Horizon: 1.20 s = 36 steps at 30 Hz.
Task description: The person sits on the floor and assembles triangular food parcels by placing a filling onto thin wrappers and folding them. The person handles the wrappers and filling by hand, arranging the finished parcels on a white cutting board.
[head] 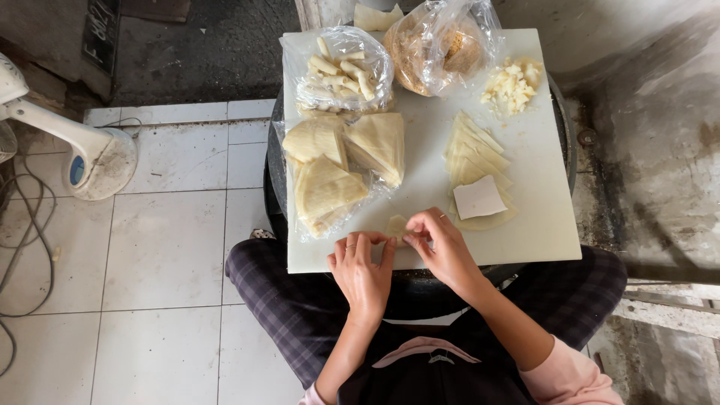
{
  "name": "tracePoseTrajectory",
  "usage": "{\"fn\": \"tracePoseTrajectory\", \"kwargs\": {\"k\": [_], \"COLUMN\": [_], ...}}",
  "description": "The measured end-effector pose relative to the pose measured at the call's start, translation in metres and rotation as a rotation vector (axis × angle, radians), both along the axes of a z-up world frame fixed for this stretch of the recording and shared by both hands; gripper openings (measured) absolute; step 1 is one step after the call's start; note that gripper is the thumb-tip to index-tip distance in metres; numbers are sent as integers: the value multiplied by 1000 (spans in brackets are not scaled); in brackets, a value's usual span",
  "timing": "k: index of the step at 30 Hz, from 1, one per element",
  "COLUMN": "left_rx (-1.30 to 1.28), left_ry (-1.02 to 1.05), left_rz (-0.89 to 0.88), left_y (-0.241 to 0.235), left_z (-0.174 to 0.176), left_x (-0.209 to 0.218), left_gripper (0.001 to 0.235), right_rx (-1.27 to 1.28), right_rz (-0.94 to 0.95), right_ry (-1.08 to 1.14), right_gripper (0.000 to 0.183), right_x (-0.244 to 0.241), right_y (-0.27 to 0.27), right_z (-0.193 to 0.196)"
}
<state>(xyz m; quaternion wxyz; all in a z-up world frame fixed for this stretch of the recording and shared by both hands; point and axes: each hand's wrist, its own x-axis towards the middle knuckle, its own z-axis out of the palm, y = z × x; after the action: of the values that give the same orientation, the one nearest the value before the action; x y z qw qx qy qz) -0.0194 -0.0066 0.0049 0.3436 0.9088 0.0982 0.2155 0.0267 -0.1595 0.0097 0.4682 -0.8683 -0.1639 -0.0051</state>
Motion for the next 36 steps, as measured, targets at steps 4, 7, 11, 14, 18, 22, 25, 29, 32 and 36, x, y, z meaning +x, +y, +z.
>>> {"fn": "tracePoseTrajectory", "kwargs": {"k": [4,7,11,14,18,22,25,29,32,36], "left_rx": [19,80,112,135,97,16,-36,-76,-133,-103], "left_ry": [-13,-128,-146,-91,-26,73,90,5,-47,-104], "left_rz": [-69,-128,-69,-57,-130,-115,-114,-94,-64,-78], "left_y": [3,10,6,4,3,0,1,2,2,3], "left_z": [-10,-13,-9,-8,-2,3,7,6,2,-1], "left_x": [-1,-4,-7,-4,-23,-24,-14,-11,-12,-14], "left_gripper": [13,8,14,11,9,14,24,34,32,28], "right_rx": [-54,-120,-116,-183,-239,-147,-296,-604,-746,-764], "right_rz": [119,145,95,83,147,108,186,296,254,214], "right_ry": [-252,-352,-386,-289,-176,-38,-134,-362,-381,-385], "right_gripper": [18,25,25,21,12,14,35,58,66,74], "right_x": [-7,-15,-12,-8,-18,-20,-28,-43,-30,7], "right_y": [-2,-4,2,5,-3,-4,-10,-12,-1,5], "right_z": [-3,3,5,7,14,14,23,30,21,11]}}
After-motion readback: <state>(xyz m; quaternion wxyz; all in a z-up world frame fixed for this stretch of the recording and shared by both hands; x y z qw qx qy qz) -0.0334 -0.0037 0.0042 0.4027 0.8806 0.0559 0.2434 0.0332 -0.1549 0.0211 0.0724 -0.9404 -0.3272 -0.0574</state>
